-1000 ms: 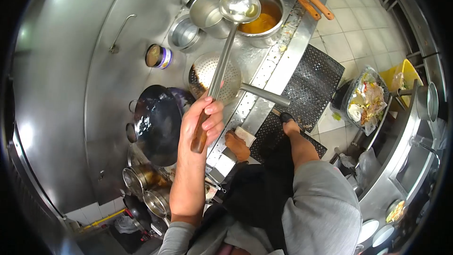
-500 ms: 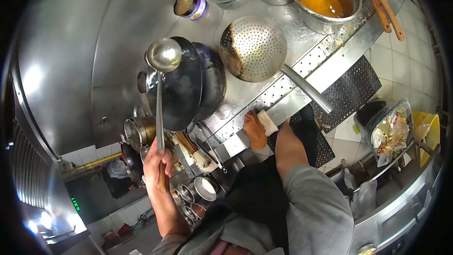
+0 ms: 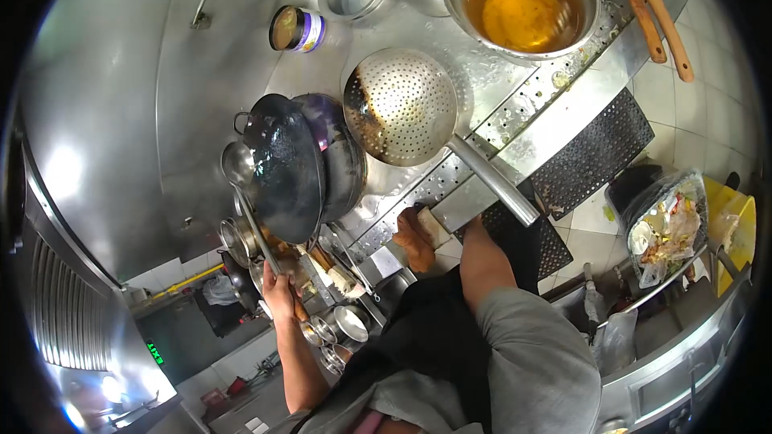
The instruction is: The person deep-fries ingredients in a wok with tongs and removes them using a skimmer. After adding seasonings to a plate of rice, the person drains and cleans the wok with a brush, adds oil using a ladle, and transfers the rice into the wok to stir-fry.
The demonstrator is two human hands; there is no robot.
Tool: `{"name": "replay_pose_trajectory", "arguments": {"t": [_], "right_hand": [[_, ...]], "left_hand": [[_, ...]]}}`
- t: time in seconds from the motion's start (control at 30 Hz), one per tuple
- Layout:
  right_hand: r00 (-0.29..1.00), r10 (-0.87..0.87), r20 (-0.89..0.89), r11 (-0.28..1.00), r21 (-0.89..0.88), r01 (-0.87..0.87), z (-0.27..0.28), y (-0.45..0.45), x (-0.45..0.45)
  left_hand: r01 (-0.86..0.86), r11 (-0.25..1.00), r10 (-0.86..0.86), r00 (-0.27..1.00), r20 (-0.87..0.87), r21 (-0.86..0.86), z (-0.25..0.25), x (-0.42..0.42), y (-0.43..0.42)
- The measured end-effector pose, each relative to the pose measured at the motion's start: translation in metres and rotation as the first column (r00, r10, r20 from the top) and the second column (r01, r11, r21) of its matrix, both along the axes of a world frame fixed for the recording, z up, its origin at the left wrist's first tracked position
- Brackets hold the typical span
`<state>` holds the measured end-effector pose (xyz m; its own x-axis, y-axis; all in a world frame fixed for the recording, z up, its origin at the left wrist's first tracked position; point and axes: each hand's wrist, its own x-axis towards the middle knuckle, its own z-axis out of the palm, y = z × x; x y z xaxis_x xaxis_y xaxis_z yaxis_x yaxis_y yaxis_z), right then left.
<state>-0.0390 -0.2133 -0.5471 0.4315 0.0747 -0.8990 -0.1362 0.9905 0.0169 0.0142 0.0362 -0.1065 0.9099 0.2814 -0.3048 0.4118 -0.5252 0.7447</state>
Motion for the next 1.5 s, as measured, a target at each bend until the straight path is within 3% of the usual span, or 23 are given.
{"name": "replay_pose_trajectory", "arguments": {"t": [0.2,0.33,0.53,1.13,1.37,1.5], "right_hand": [[1.0,0.001,-0.004,0.999,0.041,0.0,0.0,0.002,0.003],[1.0,0.008,-0.008,0.998,0.064,-0.007,0.003,0.006,0.002],[1.0,0.022,-0.009,0.996,0.084,-0.021,0.005,0.01,0.001],[0.999,0.043,-0.01,0.996,0.081,-0.042,0.009,0.02,-0.003],[0.998,0.06,-0.025,0.997,0.042,-0.059,-0.002,0.023,-0.024],[0.982,0.134,-0.133,0.984,-0.095,-0.148,-0.032,0.01,-0.071]], "left_hand": [[-0.094,0.995,0.093,0.995,0.022,0.044,0.015,-0.013,-0.025],[-0.034,0.999,0.034,0.998,0.057,-0.014,0.017,-0.013,-0.033],[-0.001,0.999,0.001,1.0,0.016,0.038,0.021,-0.014,-0.054],[-0.024,0.998,0.024,1.0,0.013,0.051,0.021,-0.014,-0.071],[0.047,0.998,-0.042,0.996,0.084,-0.052,0.032,-0.019,-0.092],[0.069,0.945,-0.048,0.996,0.073,-0.32,0.055,-0.029,-0.142]]}}
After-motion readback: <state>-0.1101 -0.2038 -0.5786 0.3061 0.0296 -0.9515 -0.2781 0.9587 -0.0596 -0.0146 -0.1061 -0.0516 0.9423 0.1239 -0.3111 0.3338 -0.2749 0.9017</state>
